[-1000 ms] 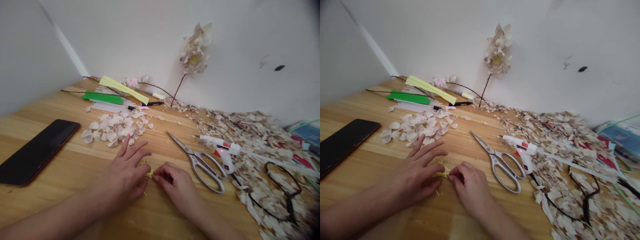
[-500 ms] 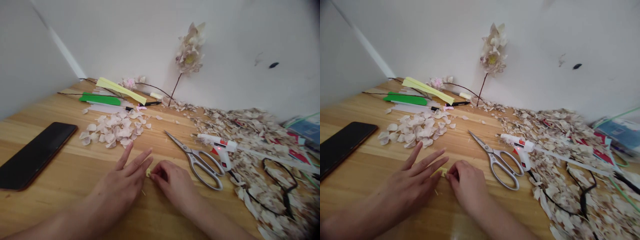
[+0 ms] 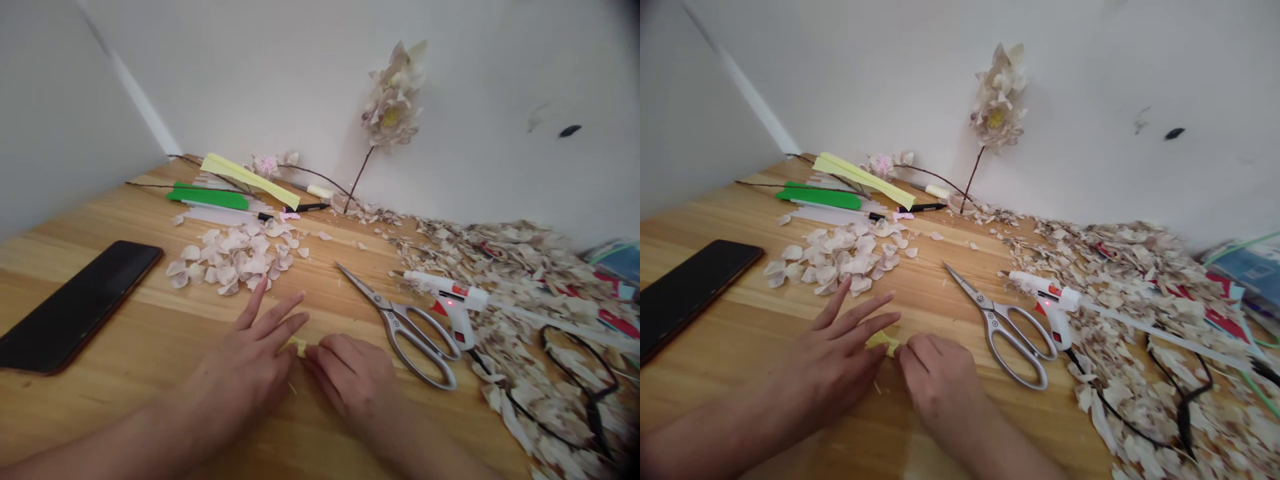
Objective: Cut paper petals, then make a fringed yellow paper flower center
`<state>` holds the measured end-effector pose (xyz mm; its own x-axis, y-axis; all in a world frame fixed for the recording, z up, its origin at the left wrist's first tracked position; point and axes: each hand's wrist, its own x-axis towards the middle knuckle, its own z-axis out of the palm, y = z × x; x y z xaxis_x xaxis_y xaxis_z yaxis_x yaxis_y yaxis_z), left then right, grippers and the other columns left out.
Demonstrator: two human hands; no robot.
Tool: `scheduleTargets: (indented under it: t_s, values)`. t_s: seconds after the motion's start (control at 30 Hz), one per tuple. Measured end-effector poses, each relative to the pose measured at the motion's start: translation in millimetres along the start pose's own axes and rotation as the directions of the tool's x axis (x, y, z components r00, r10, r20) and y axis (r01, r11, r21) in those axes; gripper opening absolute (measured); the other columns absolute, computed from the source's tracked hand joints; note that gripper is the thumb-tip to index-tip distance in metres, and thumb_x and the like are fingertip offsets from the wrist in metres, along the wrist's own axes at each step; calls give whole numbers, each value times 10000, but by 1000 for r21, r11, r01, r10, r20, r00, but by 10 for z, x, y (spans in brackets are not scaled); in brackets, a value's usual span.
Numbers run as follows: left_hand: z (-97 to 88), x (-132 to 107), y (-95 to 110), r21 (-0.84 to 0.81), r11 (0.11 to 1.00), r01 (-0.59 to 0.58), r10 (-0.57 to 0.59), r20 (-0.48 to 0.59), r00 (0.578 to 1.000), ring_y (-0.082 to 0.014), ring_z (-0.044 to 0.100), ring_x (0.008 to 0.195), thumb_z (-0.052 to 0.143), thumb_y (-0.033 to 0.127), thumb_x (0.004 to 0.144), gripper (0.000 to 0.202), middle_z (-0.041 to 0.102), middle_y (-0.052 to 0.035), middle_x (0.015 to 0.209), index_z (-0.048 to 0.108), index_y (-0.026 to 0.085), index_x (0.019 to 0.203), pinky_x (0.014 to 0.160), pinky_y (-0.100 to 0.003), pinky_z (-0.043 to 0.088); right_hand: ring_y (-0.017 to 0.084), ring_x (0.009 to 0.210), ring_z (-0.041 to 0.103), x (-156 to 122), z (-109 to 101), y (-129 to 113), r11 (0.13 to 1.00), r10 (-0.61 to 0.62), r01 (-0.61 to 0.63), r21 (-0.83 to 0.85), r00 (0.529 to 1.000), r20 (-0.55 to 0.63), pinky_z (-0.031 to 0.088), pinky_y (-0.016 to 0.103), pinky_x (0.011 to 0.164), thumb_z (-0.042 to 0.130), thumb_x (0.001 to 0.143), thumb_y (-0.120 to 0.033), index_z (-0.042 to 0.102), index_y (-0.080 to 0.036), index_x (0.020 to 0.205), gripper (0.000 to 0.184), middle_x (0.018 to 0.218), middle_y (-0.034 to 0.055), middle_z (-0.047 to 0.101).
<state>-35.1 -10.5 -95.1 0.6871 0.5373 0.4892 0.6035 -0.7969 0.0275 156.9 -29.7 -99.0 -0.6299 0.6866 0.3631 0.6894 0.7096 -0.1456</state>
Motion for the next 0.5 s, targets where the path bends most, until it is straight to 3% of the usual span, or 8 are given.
scheduleTargets:
  t_s: [0.07,0.13,0.2,0.3,0.33,0.4,0.43,0.5]
  values:
    - [-44,23,-14,-90,994,70,-69,8,998,-256,390,1300,565,161,794,104,648,-51,1153,651,195,747,1147,-540,12,170,601,529,-10,10,0,999,-20,20,-26,1000,-1,391,302,540,455,910,-121,628,-153,851,185,736,41,618]
    - [-117,46,-28,-163,974,158,-157,20,987,-266,383,1301,578,174,787,122,604,-76,1214,644,196,886,1135,-562,65,172,603,543,-6,0,4,1000,1,-1,9,1000,-29,409,300,546,451,912,-121,640,-142,857,198,731,48,625]
    - [-191,63,-33,-224,944,240,-258,-54,965,-267,433,1252,599,192,776,220,588,-105,1211,606,182,996,1117,-568,142,171,617,570,18,-27,15,992,80,-71,102,993,-89,434,288,561,450,917,-140,655,-140,851,215,725,53,637]
    - [-230,82,-3,-425,828,366,-471,-171,866,-199,604,944,596,221,788,114,670,-45,925,628,199,896,946,-424,440,146,617,589,77,-85,38,933,288,-228,279,937,-196,450,250,561,501,893,-162,668,-171,827,180,728,34,644]
    - [-218,93,19,-536,735,416,-558,-129,819,-170,621,801,581,236,798,81,674,-16,800,648,208,834,800,-341,509,135,599,581,96,-104,42,902,363,-279,330,903,-230,448,237,547,529,875,-167,671,-185,814,155,716,19,638]
    - [-175,135,73,-732,428,530,-693,110,712,-140,598,601,572,293,793,151,684,1,668,696,209,780,559,-242,494,119,555,557,128,-133,37,840,485,-348,416,826,-289,441,217,510,578,839,-174,678,-205,792,115,677,-7,617]
    - [-153,164,103,-763,248,597,-722,266,639,-137,592,574,592,315,770,171,709,-8,686,721,205,795,529,-232,477,115,537,546,139,-141,27,819,521,-361,447,795,-312,440,209,493,594,824,-177,682,-211,782,103,655,-17,607]
    - [-128,227,155,-753,-27,658,-702,483,524,-128,566,528,628,341,722,240,735,-24,726,746,197,874,506,-228,453,109,516,538,151,-146,-1,796,553,-359,487,758,-346,440,196,471,607,804,-170,689,-213,764,100,626,-25,596]
